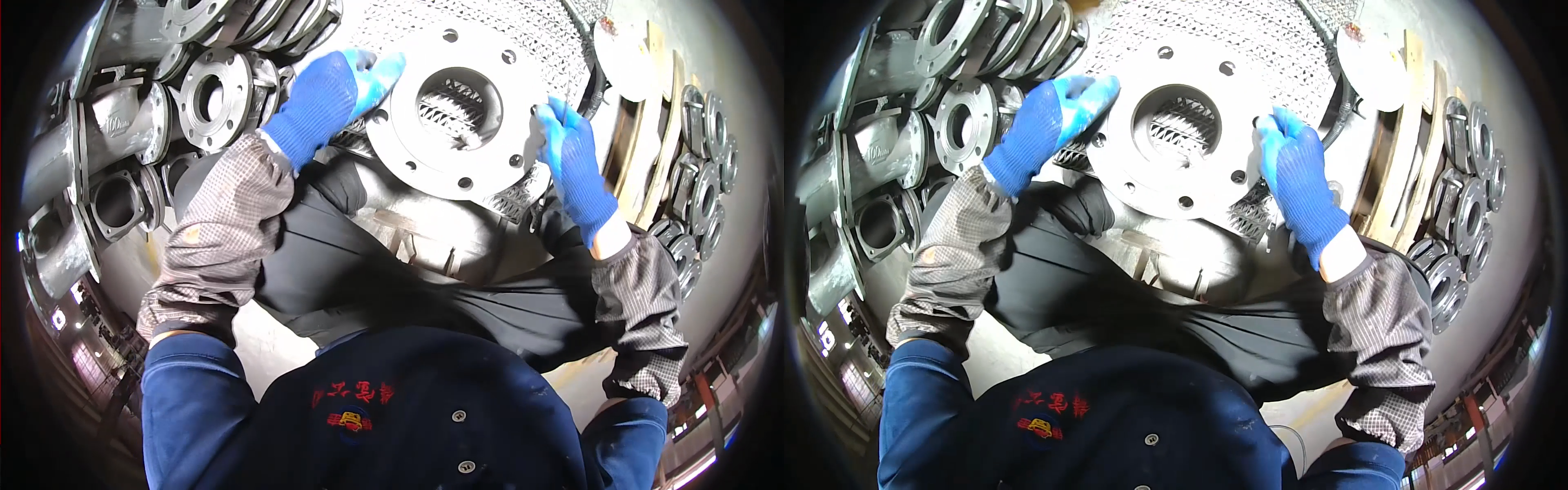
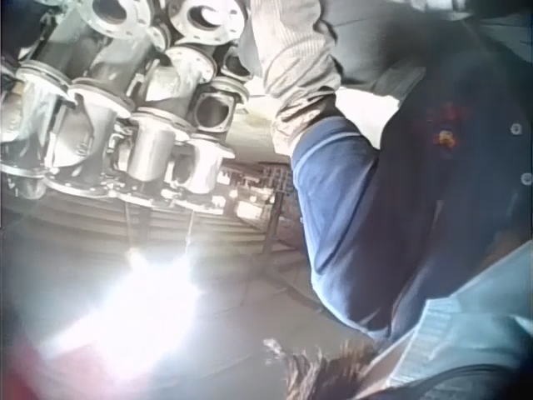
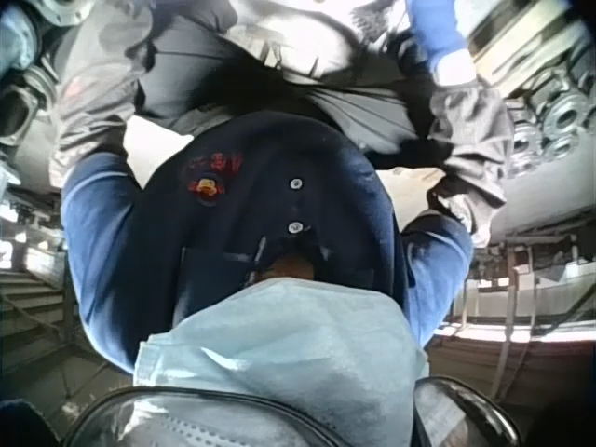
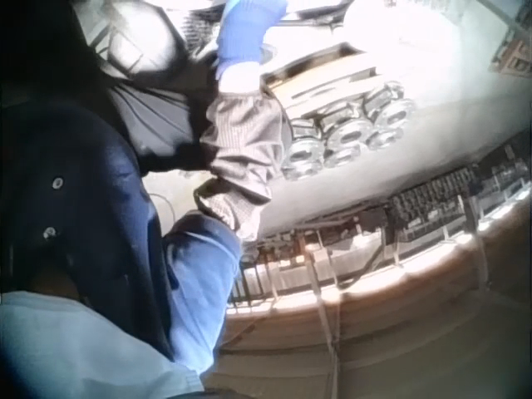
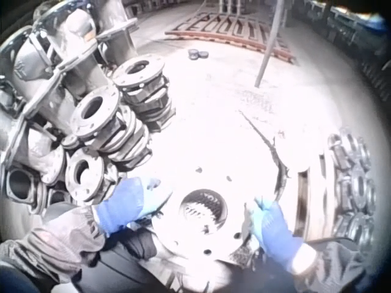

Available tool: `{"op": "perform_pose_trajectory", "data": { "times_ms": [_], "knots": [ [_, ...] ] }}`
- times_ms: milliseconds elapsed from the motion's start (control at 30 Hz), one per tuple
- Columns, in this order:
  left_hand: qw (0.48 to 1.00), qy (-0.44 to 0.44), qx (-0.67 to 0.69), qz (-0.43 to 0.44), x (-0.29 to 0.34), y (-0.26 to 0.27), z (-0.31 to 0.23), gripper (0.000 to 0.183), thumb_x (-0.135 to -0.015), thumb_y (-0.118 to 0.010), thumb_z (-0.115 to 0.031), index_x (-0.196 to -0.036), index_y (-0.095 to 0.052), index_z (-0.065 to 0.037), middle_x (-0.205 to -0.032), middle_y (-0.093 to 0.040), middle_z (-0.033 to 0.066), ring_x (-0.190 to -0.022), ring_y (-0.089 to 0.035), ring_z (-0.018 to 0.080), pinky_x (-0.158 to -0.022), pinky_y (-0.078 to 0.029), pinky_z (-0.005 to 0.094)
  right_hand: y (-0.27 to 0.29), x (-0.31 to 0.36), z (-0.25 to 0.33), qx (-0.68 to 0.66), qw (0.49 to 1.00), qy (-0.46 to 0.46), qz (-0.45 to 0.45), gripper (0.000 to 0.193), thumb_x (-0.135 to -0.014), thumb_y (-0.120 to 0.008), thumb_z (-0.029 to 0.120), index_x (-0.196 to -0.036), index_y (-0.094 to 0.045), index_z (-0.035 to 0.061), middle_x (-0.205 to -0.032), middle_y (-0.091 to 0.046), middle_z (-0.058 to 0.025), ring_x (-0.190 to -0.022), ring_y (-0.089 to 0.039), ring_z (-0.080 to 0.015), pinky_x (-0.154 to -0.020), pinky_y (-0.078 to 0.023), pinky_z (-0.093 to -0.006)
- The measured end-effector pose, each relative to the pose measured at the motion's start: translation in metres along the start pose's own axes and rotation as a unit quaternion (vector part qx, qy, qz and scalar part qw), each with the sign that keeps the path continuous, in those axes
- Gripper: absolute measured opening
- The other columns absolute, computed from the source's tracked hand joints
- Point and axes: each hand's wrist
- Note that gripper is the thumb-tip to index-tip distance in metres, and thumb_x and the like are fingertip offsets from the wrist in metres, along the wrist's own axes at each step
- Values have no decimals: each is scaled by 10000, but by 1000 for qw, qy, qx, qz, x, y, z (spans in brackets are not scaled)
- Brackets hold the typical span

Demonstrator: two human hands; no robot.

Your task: The person cleans metal valve components using a brush and a compressed air nozzle. They rotate the valve bodies by hand, brush the internal grooves and surfaces, and use the air nozzle to blow away debris before setting the parts onto a wooden pallet.

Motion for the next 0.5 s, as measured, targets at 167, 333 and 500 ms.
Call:
{"op": "perform_pose_trajectory", "data": {
  "times_ms": [167, 333, 500],
  "knots": [
    [982, -132, -13, -134, -30, 14, 11, 614, -781, -595, -495, -1158, -541, -13, -1073, -591, 189, -978, -589, 255, -839, -465, 330, -30, -32, 25, 14, 996, 94, -4, 336, -851, -505, 138, -1120, -537, -61, -946, -632, -134, -863, -580, -171, -784, -447, -283],
    [992, -95, 74, -25, -35, 20, 29, 677, -709, -652, -546, -1133, -564, -25, -999, -632, 143, -900, -613, 224, -814, -467, 317, -45, -38, 59, -94, 990, 62, 83, 334, -889, -476, 213, -1175, -548, 57, -841, -516, -9, -737, -504, -100, -675, -446, -241],
    [995, -40, 1, -88, -47, 19, 50, 789, -590, -733, -578, -997, -575, 79, -793, -626, 128, -712, -606, 151, -671, -483, 259, -40, -18, 10, 5, 995, -39, 96, 332, -901, -455, 234, -1140, -501, 8, -690, -529, -12, -529, -532, -113, -488, -473, -232]
  ]
}}
Point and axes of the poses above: each hand's wrist, its own x-axis away from the middle knuckle, its own y-axis out of the back of the hand, z = x × y
